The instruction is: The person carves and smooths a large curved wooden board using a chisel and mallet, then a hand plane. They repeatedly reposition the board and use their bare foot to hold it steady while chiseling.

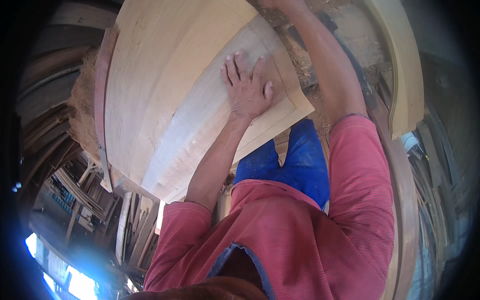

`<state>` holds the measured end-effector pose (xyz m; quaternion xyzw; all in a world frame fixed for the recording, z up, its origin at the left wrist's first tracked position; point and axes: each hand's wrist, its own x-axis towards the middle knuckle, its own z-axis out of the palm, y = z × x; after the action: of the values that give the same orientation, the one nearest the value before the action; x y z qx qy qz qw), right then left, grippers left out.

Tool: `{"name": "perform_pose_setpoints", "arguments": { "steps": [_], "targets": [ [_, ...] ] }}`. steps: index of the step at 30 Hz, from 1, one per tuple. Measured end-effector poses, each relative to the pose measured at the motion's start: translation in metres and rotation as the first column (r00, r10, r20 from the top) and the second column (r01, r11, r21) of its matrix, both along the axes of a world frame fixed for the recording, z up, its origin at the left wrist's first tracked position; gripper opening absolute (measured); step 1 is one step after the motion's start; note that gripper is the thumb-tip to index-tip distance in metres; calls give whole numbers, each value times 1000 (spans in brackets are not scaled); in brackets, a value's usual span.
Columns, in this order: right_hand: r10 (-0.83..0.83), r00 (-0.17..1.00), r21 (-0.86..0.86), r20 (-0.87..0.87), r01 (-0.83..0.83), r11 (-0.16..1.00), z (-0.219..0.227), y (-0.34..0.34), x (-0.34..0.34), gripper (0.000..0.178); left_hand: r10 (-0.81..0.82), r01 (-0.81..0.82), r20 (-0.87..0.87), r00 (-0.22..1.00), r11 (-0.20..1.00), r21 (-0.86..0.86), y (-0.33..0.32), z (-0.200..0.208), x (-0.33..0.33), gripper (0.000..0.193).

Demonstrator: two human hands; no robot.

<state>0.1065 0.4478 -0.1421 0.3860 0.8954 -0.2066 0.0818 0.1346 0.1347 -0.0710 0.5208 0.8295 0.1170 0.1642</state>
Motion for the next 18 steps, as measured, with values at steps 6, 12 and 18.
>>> {"name": "perform_pose_setpoints", "arguments": {
  "steps": [6, 12, 18],
  "targets": [
    [-309, 805, -274, -506, 190, 943, 146, -41, 129, 30, -51, 50, -96, 994, 999, -9, -3, -8, 4, 74],
    [-685, 449, -702, -574, 162, 694, 200, -145, 236, 57, -94, 95, -177, 980, 995, -1, -4, -13, 4, 77],
    [-889, 293, -934, -352, -50, 354, 189, -261, 292, 64, -103, 99, -222, 969, 995, -32, -9, -13, 4, 76]
  ]
}}
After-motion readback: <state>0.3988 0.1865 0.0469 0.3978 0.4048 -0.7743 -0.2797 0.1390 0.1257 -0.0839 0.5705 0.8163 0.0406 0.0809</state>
